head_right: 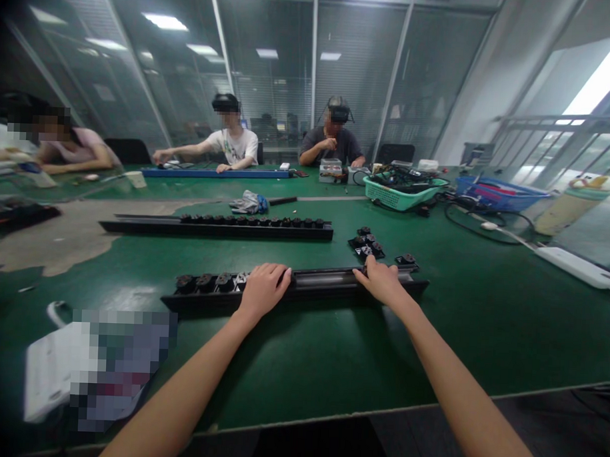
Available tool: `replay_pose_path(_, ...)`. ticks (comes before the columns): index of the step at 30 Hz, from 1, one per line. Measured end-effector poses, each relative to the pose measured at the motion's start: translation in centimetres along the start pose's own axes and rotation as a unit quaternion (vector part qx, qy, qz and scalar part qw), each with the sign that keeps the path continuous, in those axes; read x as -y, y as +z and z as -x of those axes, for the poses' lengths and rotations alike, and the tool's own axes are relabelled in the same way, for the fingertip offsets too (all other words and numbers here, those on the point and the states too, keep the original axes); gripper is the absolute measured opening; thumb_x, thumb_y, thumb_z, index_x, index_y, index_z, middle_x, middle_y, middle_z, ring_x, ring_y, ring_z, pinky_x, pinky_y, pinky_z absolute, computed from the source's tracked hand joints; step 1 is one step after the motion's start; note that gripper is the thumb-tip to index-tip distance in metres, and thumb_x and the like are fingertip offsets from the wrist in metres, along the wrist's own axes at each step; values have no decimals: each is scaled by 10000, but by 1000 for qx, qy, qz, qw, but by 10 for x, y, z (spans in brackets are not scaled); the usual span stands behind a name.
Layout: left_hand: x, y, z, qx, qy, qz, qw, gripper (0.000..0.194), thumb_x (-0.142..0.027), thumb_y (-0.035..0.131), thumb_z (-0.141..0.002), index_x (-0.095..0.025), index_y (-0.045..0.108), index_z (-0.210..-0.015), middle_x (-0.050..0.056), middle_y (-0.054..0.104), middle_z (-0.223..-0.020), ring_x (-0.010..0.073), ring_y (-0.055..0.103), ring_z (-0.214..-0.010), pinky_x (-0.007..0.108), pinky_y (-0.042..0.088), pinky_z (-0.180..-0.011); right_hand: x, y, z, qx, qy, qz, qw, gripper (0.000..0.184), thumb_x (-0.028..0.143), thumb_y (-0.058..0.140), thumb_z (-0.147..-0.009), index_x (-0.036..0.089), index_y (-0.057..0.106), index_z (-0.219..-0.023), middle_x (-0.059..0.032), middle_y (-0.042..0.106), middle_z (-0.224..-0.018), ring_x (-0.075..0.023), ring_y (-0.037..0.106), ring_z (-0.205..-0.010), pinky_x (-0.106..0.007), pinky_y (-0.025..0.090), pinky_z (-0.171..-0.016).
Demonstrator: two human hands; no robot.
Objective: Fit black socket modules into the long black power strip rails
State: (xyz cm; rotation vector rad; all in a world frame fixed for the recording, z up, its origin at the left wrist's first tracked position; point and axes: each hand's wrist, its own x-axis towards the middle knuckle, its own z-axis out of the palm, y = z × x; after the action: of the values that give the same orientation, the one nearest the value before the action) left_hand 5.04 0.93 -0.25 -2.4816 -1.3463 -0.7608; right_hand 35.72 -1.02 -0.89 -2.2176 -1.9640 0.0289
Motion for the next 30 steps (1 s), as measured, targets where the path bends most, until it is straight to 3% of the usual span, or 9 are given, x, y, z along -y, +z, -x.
replay_pose_path(6, 0, 0, 0, 4, -2, 1, 1000, 350, -356, 366, -1017, -186, 646, -895, 83, 689, -907, 217, 590, -871, 342, 385, -773, -14, 19, 8, -133, -56, -104, 984, 330, 533, 440, -905, 206, 478, -928, -91, 678, -906, -260, 625, -875, -388, 359, -850)
replay_pose_path(11, -1, 0, -1, 9, -2, -3, 1000, 352, -363, 362, -1018, -193, 645, -896, 82, 688, -903, 211, 592, -868, 337, 388, -771, -11, 23, 15, -201, -48, -126, 970, 392, 553, 471, -893, 186, 499, -1026, -99, 664, -934, -248, 616, -832, -369, 368, -828)
replay_pose_path(17, 0, 0, -1, 10, -3, 9, 1000, 357, -366, 354, -1020, -193, 647, -911, 85, 690, -916, 214, 591, -873, 341, 386, -775, -12, 26, 17, -215, -35, -110, 970, 401, 541, 462, -909, 174, 533, -1054, -114, 666, -999, -261, 606, -915, -390, 331, -876)
replay_pose_path(22, 0, 0, -1, 10, -4, 7, 1000, 362, -367, 349, -1022, -189, 646, -914, 83, 690, -921, 217, 591, -879, 341, 378, -770, -25, 31, 16, -239, 21, -118, 964, 394, 543, 472, -897, 174, 569, -998, -109, 671, -987, -272, 593, -950, -390, 324, -870)
replay_pose_path(30, 0, 0, 0, 9, -4, 5, 1000, 364, -364, 347, -1022, -190, 643, -903, 81, 693, -919, 212, 591, -873, 340, 377, -756, -31, 30, 18, -234, 31, -128, 963, 371, 526, 483, -890, 182, 574, -996, -102, 665, -1002, -268, 580, -953, -396, 315, -876)
